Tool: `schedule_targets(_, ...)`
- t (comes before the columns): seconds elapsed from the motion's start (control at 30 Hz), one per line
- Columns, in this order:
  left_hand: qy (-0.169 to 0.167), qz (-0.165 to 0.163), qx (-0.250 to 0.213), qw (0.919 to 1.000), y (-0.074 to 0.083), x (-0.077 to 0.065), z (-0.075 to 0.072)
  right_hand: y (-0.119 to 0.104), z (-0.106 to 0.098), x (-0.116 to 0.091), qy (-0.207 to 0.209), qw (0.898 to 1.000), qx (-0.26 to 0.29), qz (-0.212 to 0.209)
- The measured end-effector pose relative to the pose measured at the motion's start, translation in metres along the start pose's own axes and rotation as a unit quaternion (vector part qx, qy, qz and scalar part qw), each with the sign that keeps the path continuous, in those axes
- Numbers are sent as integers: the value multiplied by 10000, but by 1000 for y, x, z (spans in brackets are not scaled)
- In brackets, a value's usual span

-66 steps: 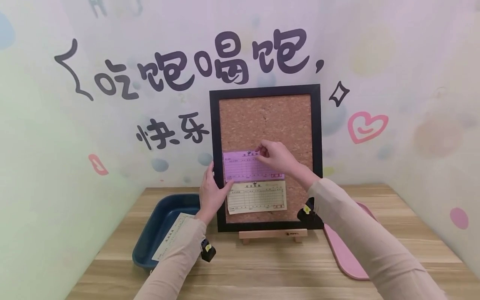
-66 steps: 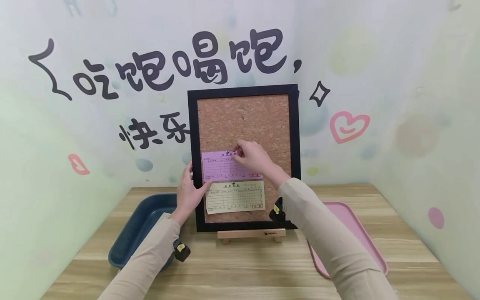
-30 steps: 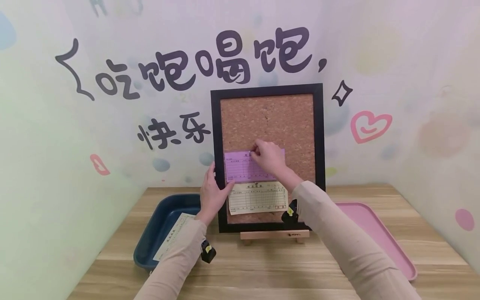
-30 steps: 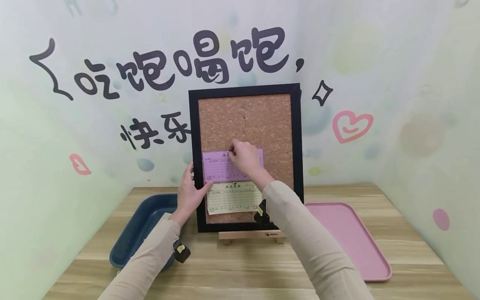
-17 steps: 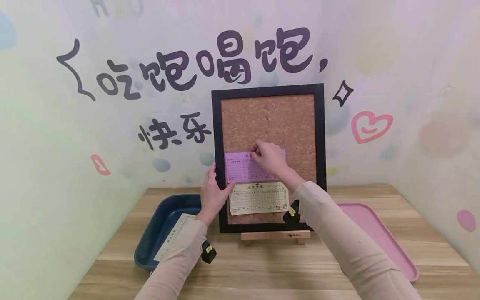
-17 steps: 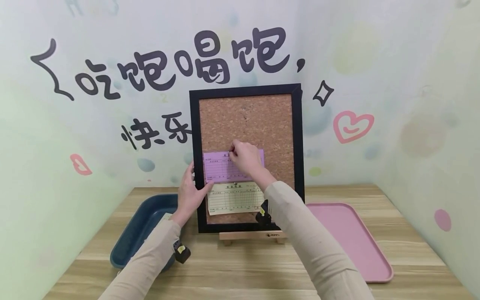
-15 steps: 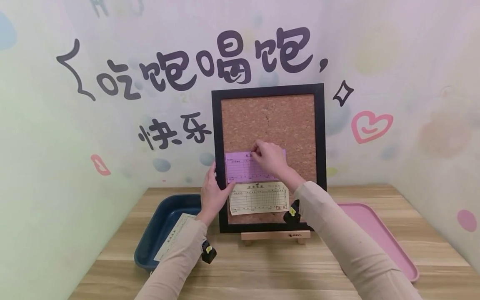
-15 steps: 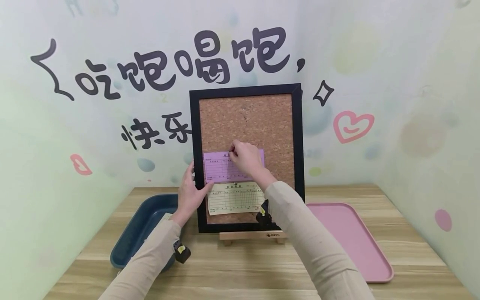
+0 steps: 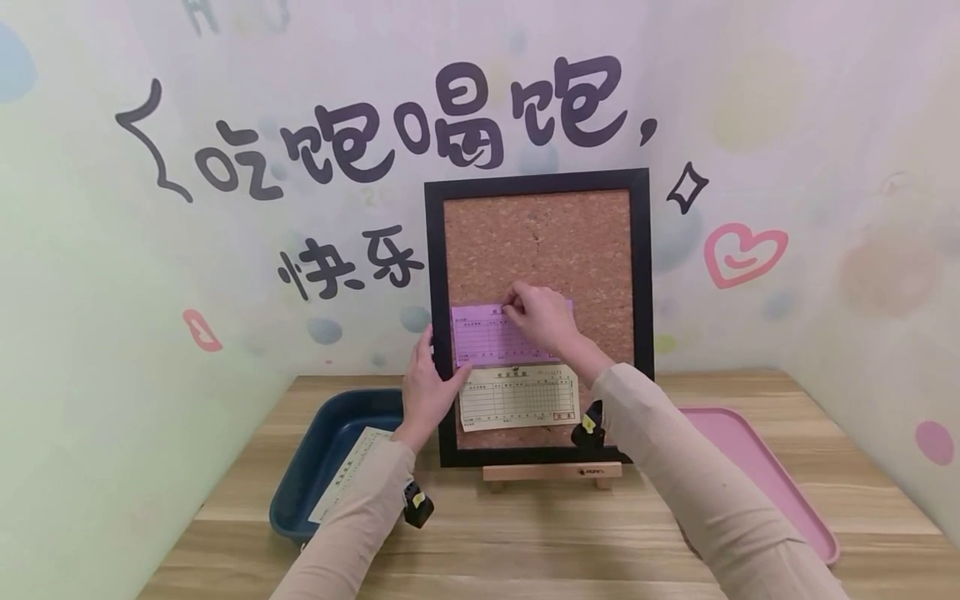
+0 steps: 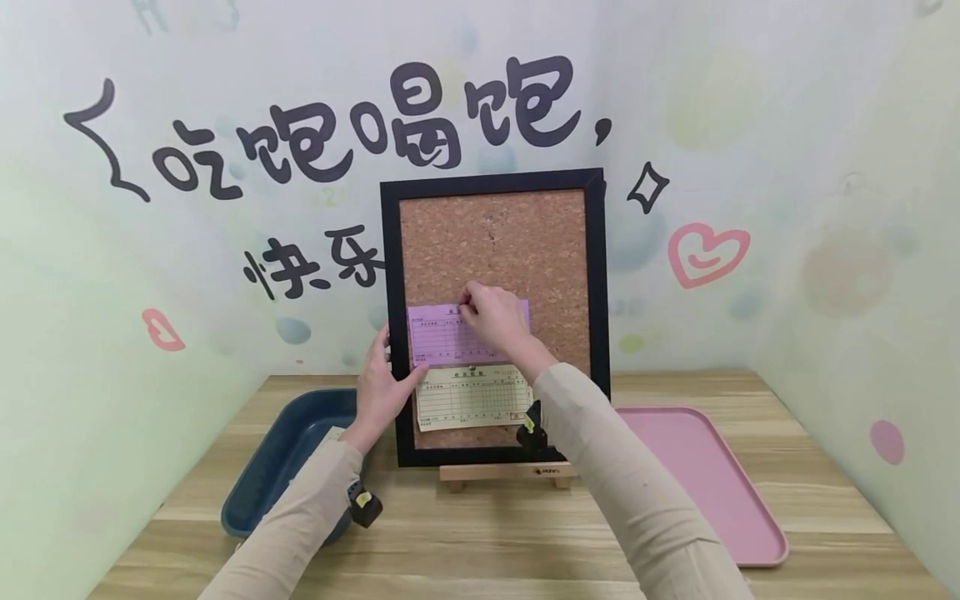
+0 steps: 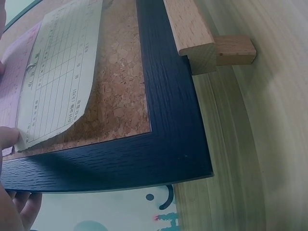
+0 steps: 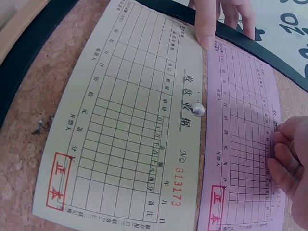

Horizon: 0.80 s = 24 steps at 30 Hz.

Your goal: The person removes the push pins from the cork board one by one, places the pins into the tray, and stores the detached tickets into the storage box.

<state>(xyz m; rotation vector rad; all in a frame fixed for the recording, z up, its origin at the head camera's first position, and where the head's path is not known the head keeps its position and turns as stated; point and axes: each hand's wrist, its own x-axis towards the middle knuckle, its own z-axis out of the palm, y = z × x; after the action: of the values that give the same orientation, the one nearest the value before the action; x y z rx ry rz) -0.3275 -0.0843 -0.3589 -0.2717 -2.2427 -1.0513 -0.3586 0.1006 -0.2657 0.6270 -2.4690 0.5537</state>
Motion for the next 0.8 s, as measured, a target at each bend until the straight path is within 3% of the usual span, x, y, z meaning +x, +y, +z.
schedule_targets(0.33, -23, -7, 4, 10000, 1, 0, -1, -3, -6, 1, -135, 9996, -258, 39)
schedule_targets(0.8, -43, 14, -11, 10000, 0, -1, 0, 2, -10, 7, -623, 9979, 122, -110)
